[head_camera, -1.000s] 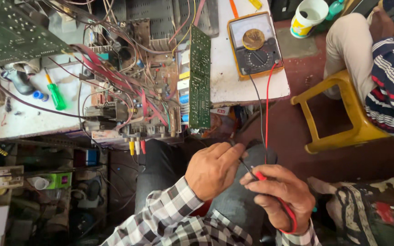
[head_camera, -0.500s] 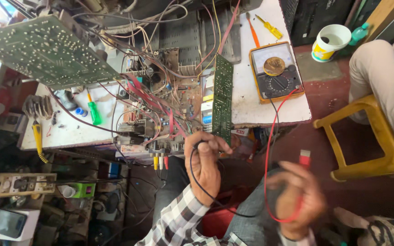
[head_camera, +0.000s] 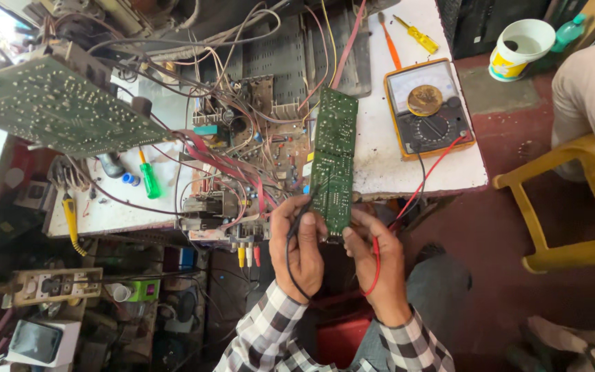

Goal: The person uses a multimeter to test various points on a green circuit board. They hold the board with one hand and touch the multimeter probes to different solder joints and traces with the other hand, moving systematically across the board's surface.

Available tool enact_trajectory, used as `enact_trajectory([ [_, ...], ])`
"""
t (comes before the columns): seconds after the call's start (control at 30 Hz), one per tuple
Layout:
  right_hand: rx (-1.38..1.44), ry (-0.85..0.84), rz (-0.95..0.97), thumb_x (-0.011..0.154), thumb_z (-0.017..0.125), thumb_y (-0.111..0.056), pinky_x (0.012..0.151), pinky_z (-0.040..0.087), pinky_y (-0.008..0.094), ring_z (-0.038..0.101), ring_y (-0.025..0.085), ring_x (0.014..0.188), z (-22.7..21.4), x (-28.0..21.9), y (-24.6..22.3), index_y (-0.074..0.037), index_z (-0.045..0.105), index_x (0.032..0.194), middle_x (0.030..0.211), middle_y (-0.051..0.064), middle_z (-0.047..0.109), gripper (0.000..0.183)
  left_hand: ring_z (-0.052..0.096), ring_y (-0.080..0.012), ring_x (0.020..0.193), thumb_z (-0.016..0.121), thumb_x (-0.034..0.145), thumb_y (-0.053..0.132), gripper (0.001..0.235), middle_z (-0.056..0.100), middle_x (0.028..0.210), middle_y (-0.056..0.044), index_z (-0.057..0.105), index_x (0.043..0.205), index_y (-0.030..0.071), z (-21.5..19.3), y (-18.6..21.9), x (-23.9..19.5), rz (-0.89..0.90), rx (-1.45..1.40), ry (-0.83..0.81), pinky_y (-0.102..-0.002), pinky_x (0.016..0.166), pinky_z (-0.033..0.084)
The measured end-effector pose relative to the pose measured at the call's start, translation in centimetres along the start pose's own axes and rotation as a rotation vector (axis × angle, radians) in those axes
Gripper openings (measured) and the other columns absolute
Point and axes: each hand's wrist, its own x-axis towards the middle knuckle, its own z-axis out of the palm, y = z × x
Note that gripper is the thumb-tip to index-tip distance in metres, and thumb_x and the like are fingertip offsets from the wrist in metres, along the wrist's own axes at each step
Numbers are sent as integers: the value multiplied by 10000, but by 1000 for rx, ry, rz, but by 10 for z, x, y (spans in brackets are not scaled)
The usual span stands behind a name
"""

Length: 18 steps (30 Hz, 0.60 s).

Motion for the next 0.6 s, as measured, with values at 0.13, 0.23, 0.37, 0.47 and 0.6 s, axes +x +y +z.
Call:
enact_trajectory([
  [0.13,2,-17,-216,923,640,0,836,546,256,680,105,912,-1,-4,-12,23,668,1256,1028,38,743,335,524,-92,727,460,1100,152,293,586,841,-43,456,1337,-21,-4,-3,4,-111,-125,62,-239,657,442],
  [0.23,-174,42,-139,876,689,6,788,550,265,669,112,848,-1,-6,-19,-12,695,1243,919,48,742,367,521,-95,745,451,1112,161,296,572,846,-40,433,1348,-17,-6,-7,1,-95,-128,89,-245,675,447],
  [0.37,-182,6,-195,897,690,-10,794,542,260,662,113,844,1,-2,-19,-17,683,1258,928,54,737,361,528,-97,736,440,1114,153,283,567,833,-36,419,1347,-7,-4,-15,-2,-114,-184,144,-247,668,450],
  [0.47,-258,37,-213,932,679,-51,811,528,262,649,117,877,-7,-4,-17,-7,680,1255,961,71,722,326,529,-100,724,453,1105,133,271,573,824,-42,431,1333,-11,-3,-20,-4,-142,-150,179,-250,652,449],
  [0.6,-53,154,-416,1032,586,-192,758,498,197,617,41,846,-21,-1,-19,-71,580,1295,983,4,667,289,537,-98,715,461,1113,113,234,604,830,-47,468,1307,-19,-5,-20,-8,-126,-82,181,-246,651,460],
])
